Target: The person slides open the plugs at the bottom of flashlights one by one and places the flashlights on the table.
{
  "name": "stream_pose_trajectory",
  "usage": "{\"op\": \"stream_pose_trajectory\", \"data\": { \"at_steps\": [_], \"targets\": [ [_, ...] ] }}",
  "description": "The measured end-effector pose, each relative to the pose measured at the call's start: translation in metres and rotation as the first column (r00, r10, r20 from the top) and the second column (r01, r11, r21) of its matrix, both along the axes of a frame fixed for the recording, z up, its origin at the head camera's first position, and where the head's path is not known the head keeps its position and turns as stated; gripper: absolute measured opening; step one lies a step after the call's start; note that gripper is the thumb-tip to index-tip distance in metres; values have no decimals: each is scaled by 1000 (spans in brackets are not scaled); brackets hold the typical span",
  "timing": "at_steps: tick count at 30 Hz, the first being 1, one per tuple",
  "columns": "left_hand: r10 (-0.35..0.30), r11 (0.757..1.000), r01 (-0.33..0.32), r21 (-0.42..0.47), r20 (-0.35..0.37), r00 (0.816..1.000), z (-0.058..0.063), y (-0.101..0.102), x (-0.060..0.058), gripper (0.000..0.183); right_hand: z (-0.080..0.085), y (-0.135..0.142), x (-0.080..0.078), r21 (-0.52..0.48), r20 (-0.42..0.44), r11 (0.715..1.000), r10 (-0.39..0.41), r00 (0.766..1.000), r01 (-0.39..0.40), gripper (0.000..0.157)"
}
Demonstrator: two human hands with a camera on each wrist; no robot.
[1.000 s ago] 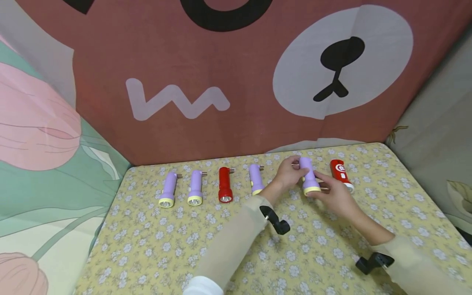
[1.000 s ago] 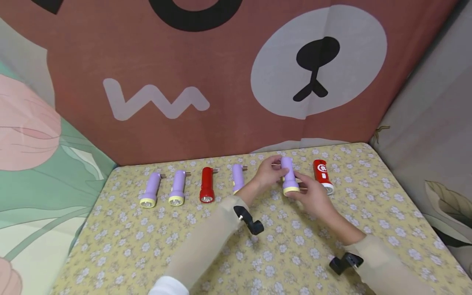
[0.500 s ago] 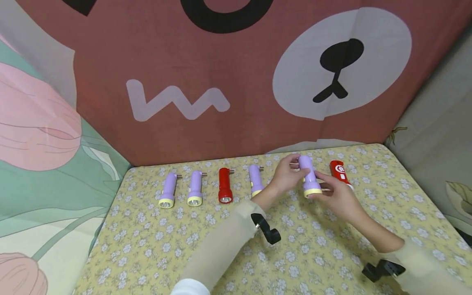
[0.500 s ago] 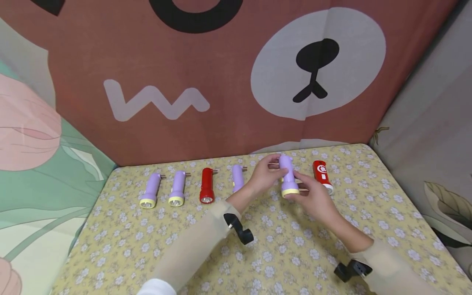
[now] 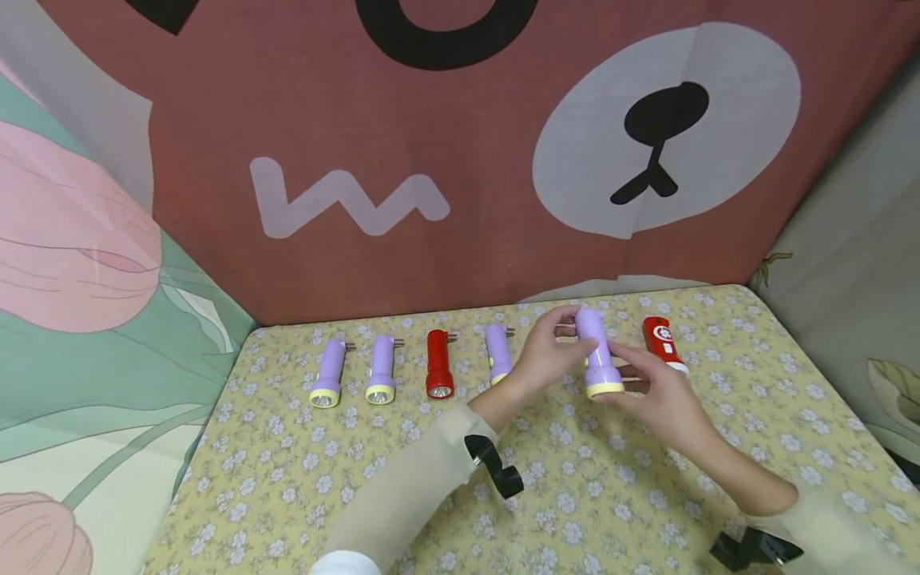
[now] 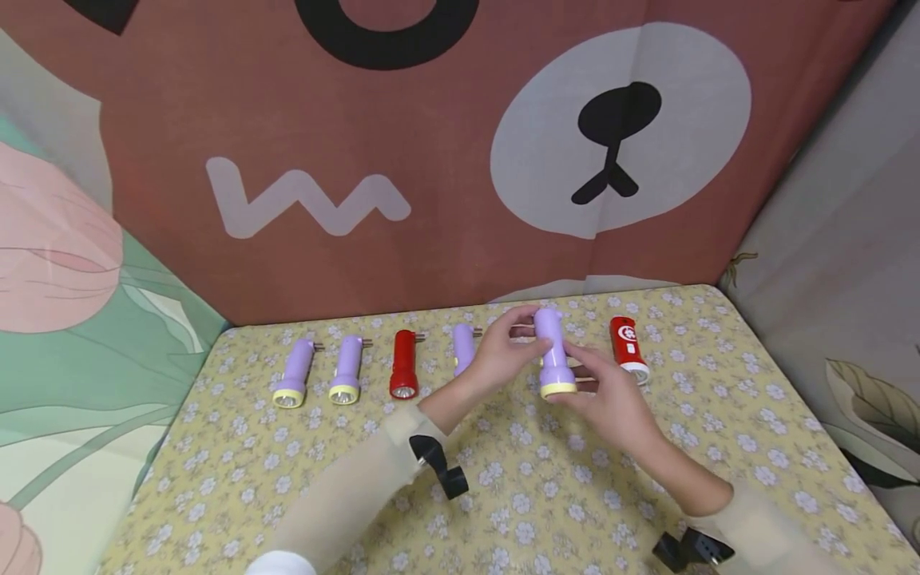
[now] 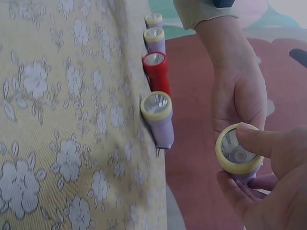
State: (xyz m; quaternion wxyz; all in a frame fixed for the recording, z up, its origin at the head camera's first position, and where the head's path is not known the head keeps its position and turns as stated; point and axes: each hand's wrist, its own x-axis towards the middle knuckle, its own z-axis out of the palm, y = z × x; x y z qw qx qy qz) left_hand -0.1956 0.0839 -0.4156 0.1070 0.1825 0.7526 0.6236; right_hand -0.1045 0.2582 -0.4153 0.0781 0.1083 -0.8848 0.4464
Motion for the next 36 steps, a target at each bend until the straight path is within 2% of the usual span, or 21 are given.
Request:
{"op": "stream_pose_trajectory", "data": {
  "at_steps": [7, 14, 17, 24, 31, 36],
  "targets": [
    [20, 1000, -20, 1, 7, 1000, 1, -12, 6, 57, 0, -10, 3, -27, 0, 1000, -6, 1000, 6, 72],
    [24, 999, -25, 38, 27, 999, 0, -30, 9, 56, -6, -24, 0, -79, 8, 996, 31, 999, -31, 70],
    [17, 998, -19, 60, 40, 999, 0, -36, 8, 54, -8, -28, -2, -104, 3, 994, 41, 999, -40, 71],
    [-9, 991, -9, 137, 125, 992, -2, -49, 6, 55, -9, -40, -3, -128, -7, 990, 55, 998, -55, 72],
    [-15, 989, -6, 145, 138, 990, -2, -58, 3, 51, -11, -45, -5, -148, -6, 986, 80, 997, -80, 71],
    [-14, 982, -17, 189, 163, 987, -3, -60, 0, 50, -12, -49, -7, -146, -5, 986, 74, 997, -74, 75]
  ]
}}
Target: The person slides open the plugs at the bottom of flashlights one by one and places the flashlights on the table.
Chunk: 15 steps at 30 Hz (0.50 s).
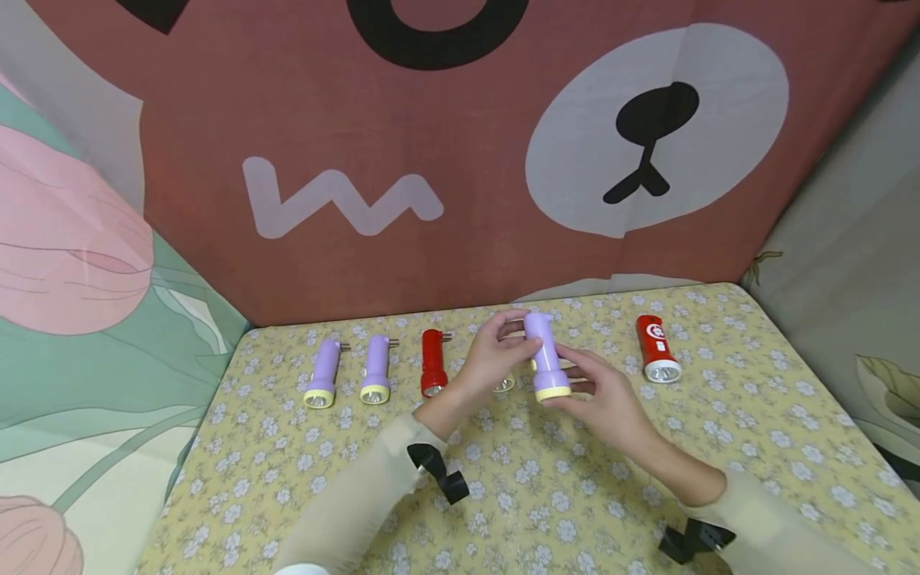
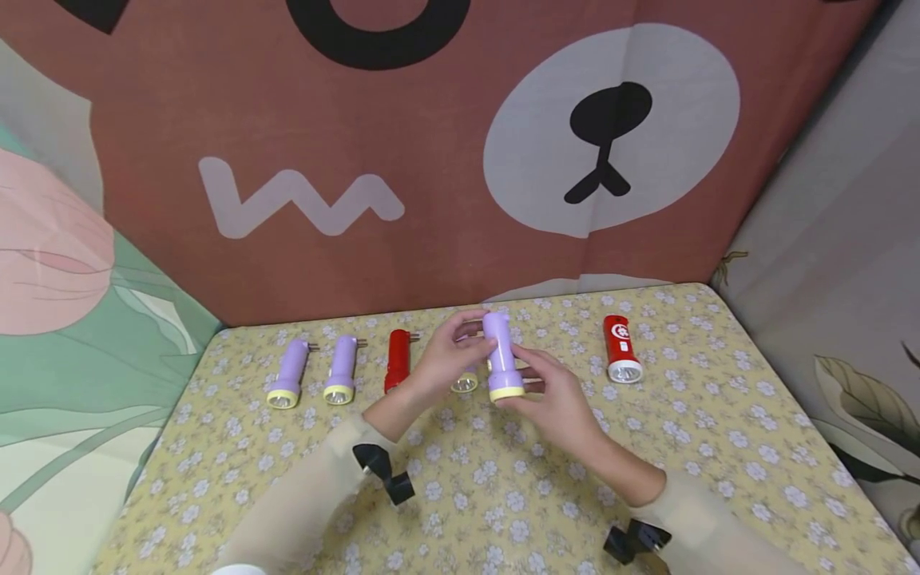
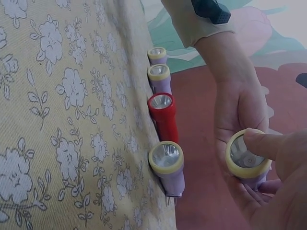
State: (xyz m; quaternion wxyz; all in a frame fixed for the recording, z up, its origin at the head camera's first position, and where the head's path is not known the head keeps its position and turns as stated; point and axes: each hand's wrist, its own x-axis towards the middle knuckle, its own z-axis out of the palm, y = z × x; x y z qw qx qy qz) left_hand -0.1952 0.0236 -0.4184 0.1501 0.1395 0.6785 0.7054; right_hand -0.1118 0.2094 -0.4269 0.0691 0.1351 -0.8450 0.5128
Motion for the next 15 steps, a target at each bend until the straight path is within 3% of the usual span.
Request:
{"op": "stream_pose_trajectory", "data": {
  "at_steps": [9, 15],
  "targets": [
    [24, 999, -25, 33, 34, 999, -2, -1, 0, 49, -4, 0, -1, -26, 34, 998, 54, 998, -53, 76],
    [13, 999, -14, 44, 11, 1000, -2, -2, 0, 49, -4, 1, -2, -106, 75, 993, 61, 995, -53, 62]
  ]
}}
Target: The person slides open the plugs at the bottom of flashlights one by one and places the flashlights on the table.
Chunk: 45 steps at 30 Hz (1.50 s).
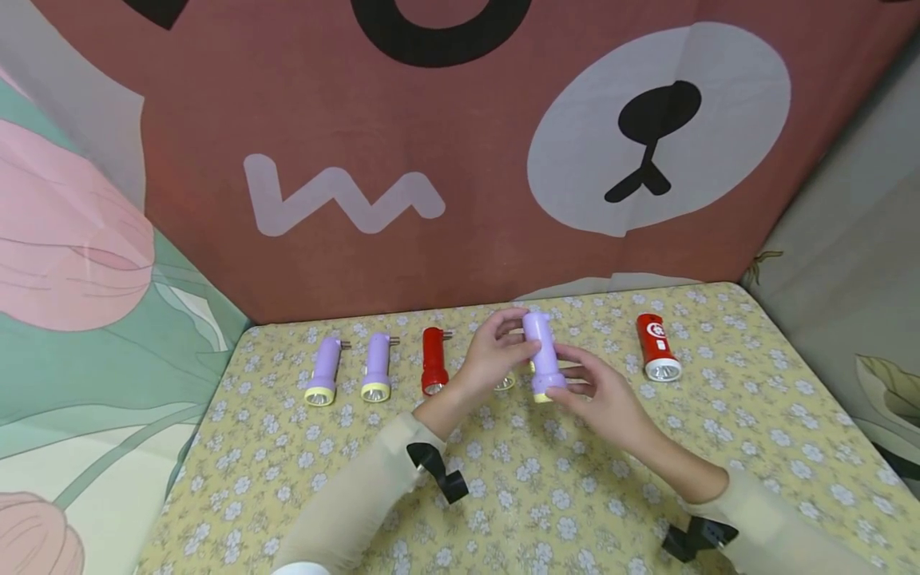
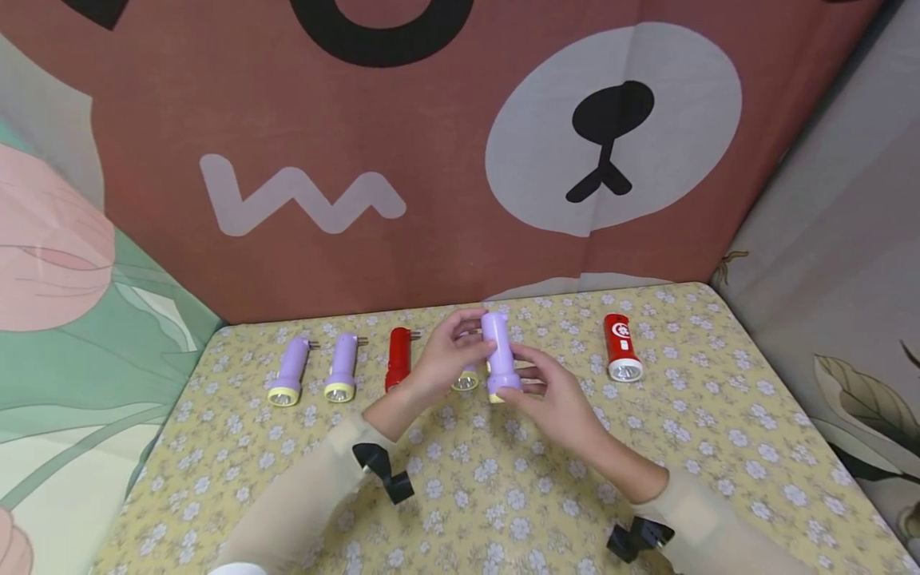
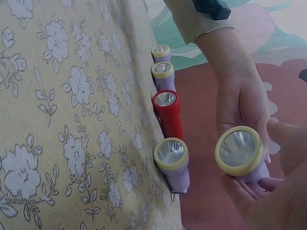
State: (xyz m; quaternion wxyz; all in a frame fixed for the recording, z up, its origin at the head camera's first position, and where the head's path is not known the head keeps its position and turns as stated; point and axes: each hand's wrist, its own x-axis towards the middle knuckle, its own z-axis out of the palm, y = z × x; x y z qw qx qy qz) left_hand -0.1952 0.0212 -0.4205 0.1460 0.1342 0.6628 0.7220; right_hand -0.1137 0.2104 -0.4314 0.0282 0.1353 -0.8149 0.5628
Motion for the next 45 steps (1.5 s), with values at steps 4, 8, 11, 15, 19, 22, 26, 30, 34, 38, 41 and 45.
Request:
{"op": "stream_pose_trajectory", "data": {
  "at_steps": [4, 8, 11, 15, 19, 22, 26, 30, 34, 38, 41, 45],
  "targets": [
    [-11, 1000, 10, -17, -53, 999, 0, 0, 0, 51, -2, -1, -2, -67, 35, 998, -3, 999, 6, 59],
    [-20, 999, 15, -40, -121, 992, 1, -1, 0, 51, -4, -2, -4, -103, 57, 995, -4, 998, 10, 59],
    [-23, 998, 13, -61, -168, 986, 2, -2, 1, 51, -6, -1, -5, -112, 61, 994, -1, 998, 8, 59],
    [-24, 996, 5, -92, -215, 976, 1, -3, 3, 49, -8, -1, -7, -132, 63, 991, 10, 998, -2, 59],
    [-21, 996, -1, -86, -259, 966, -1, -1, 4, 49, -11, -1, -8, -141, 73, 990, 10, 997, 0, 58],
    [-20, 998, 3, -59, -286, 958, -3, 0, 5, 49, -12, -1, -9, -135, 84, 991, 8, 996, 4, 57],
    [-20, 999, 9, -37, -314, 949, -6, 1, 6, 50, -13, -1, -10, -126, 100, 992, 8, 995, 4, 56],
    [-21, 999, 7, -41, -345, 938, -7, 1, 7, 50, -15, -1, -11, -126, 95, 992, 3, 995, 9, 56],
    [-20, 999, 1, -50, -366, 930, -6, 1, 10, 49, -15, -1, -11, -132, 78, 991, 1, 997, 9, 56],
    [-19, 999, 3, -45, -380, 925, -5, 1, 12, 48, -17, -1, -12, -140, 66, 990, 8, 998, 1, 55],
    [-26, 999, 12, -38, -391, 920, -5, 1, 14, 47, -17, -1, -11, -144, 56, 990, 15, 998, -6, 54],
    [-44, 999, 32, -36, -412, 910, -5, 2, 15, 47, -18, -1, -12, -141, 42, 990, 17, 999, -11, 51]
  ]
}}
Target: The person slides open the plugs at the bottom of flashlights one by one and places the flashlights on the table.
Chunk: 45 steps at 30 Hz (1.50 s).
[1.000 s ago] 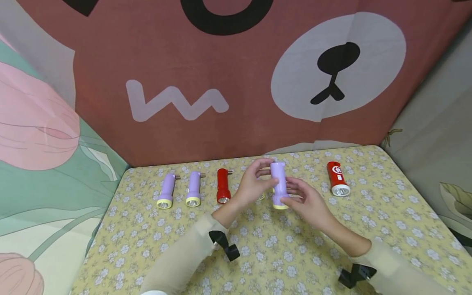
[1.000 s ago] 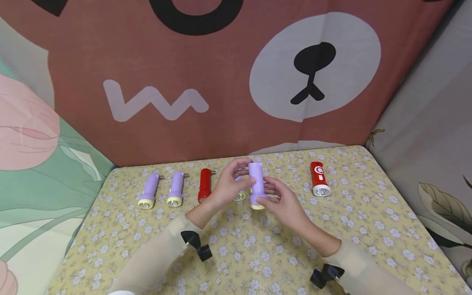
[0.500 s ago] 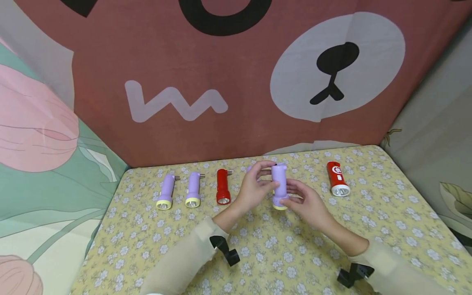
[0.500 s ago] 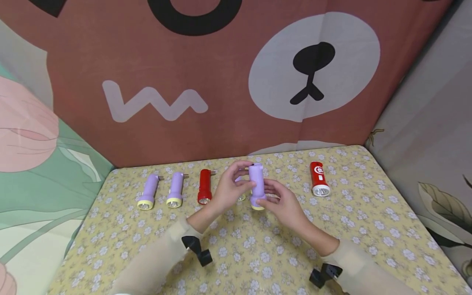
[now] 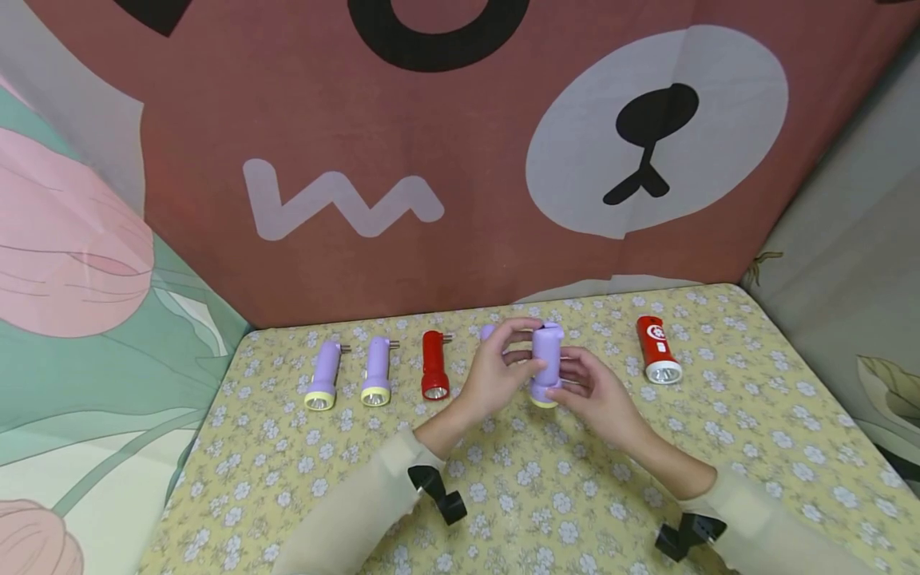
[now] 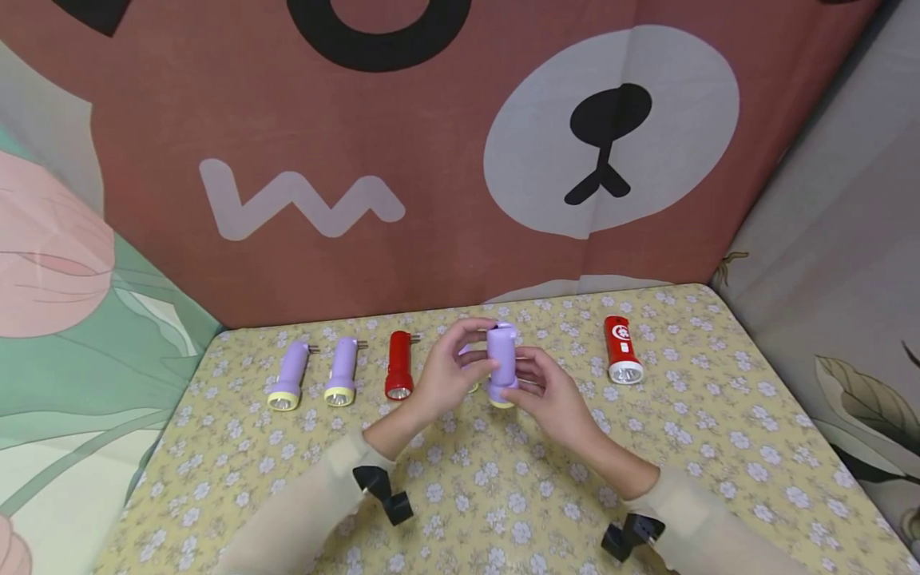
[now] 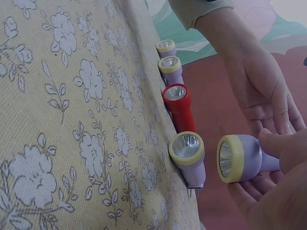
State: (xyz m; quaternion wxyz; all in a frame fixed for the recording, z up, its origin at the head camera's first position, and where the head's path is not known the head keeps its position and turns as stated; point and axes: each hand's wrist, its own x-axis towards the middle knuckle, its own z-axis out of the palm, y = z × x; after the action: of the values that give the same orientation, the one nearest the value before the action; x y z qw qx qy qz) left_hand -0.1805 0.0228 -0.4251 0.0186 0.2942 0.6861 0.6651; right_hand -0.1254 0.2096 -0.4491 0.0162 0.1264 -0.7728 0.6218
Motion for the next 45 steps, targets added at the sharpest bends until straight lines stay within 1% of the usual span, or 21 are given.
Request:
{"op": "stream_pose_trajectory", "data": {
  "at_steps": [5, 14, 23, 29, 34, 37, 42, 45],
  "targets": [
    [-18, 1000, 18, 8, -29, 999, 1, -1, 3, 46, -2, 1, -1, 2, -20, 1000, -4, 1000, 4, 50],
    [-41, 999, 43, 33, -71, 997, 2, -1, 6, 46, -2, -1, 1, 50, -11, 997, -56, 998, 56, 50],
    [-52, 998, 55, 39, -76, 996, -1, -2, 6, 45, -3, -1, 1, 92, -31, 992, -88, 996, 90, 46],
    [-58, 998, 61, 36, -68, 996, -2, -1, 7, 45, -3, -1, 2, 89, -31, 991, -94, 995, 97, 43],
    [-83, 996, 85, 18, -71, 994, -2, -2, 6, 46, -5, -1, 3, 94, -46, 990, -105, 993, 108, 41],
    [-101, 995, 101, 2, -61, 993, 0, -4, 5, 47, -6, -1, 3, 97, -45, 989, -112, 993, 115, 39],
    [-138, 990, 138, -12, 7, 990, 6, -7, 1, 40, -6, -1, 2, 103, -28, 986, -126, 992, 128, 39],
    [-143, 989, 144, -40, 36, 989, 12, -9, -1, 38, -5, -1, 2, 108, -31, 984, -136, 990, 139, 38]
  ]
}}
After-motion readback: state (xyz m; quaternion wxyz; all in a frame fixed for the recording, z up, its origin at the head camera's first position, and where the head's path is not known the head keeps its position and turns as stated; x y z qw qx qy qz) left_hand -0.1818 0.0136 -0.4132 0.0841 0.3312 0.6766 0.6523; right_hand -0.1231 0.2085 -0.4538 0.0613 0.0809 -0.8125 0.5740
